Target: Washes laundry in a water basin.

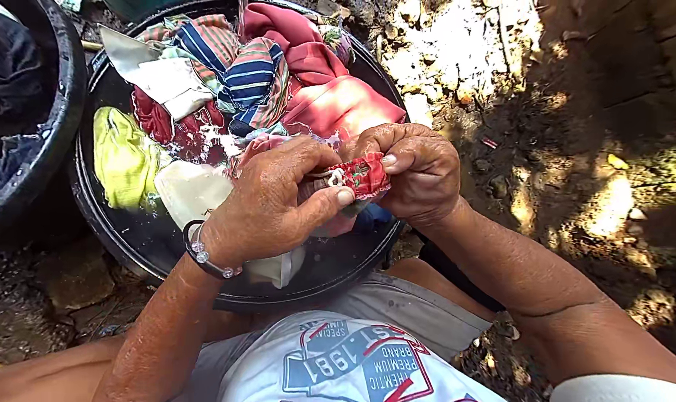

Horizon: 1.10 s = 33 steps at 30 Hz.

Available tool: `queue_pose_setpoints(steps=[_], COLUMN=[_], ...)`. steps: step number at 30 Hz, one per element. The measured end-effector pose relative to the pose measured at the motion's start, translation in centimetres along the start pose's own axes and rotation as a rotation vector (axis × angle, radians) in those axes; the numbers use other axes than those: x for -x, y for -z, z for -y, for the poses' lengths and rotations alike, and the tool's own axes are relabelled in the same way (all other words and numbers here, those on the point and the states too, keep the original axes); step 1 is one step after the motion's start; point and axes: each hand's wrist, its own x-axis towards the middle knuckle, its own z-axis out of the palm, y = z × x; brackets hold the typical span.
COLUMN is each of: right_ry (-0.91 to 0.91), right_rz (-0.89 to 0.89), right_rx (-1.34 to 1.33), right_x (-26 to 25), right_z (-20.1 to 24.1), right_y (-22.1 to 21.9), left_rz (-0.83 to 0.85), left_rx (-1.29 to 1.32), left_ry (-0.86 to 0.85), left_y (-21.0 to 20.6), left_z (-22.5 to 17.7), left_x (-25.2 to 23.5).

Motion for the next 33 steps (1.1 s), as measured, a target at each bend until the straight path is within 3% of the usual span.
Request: queue_pose_setpoints(steps=[5, 12, 24, 29, 33], right_ry=[0.074, 0.076, 0.146, 0.104, 0.126], right_rz=[-0.028, -0.038, 0.078, 0.071, 0.092], right_rx=[0.083, 0.271, 1.032, 1.109, 1.014], right_x=[0.4, 0.3, 0.3, 0.3, 0.3], right_z=[-0.3, 0.0, 0.8, 0.7, 0.6], right_y=[-0.8, -1.3, -0.8, -0.7, -0.6], left_rz=[-0.212, -0.224, -0.389, -0.436, -0.466], left_rx=[0.109, 0.087, 0.062, 0.022, 0.008], left_ry=[-0.106, -0.077, -0.01, -0.04, -0.054], left_y=[-0.9, -1.8, -3.4, -3.8, -3.7], left_z=[-0.2, 0.0, -0.1, -0.1, 0.2], left_x=[-0.2, 0.1, 0.3, 0.4, 0.3])
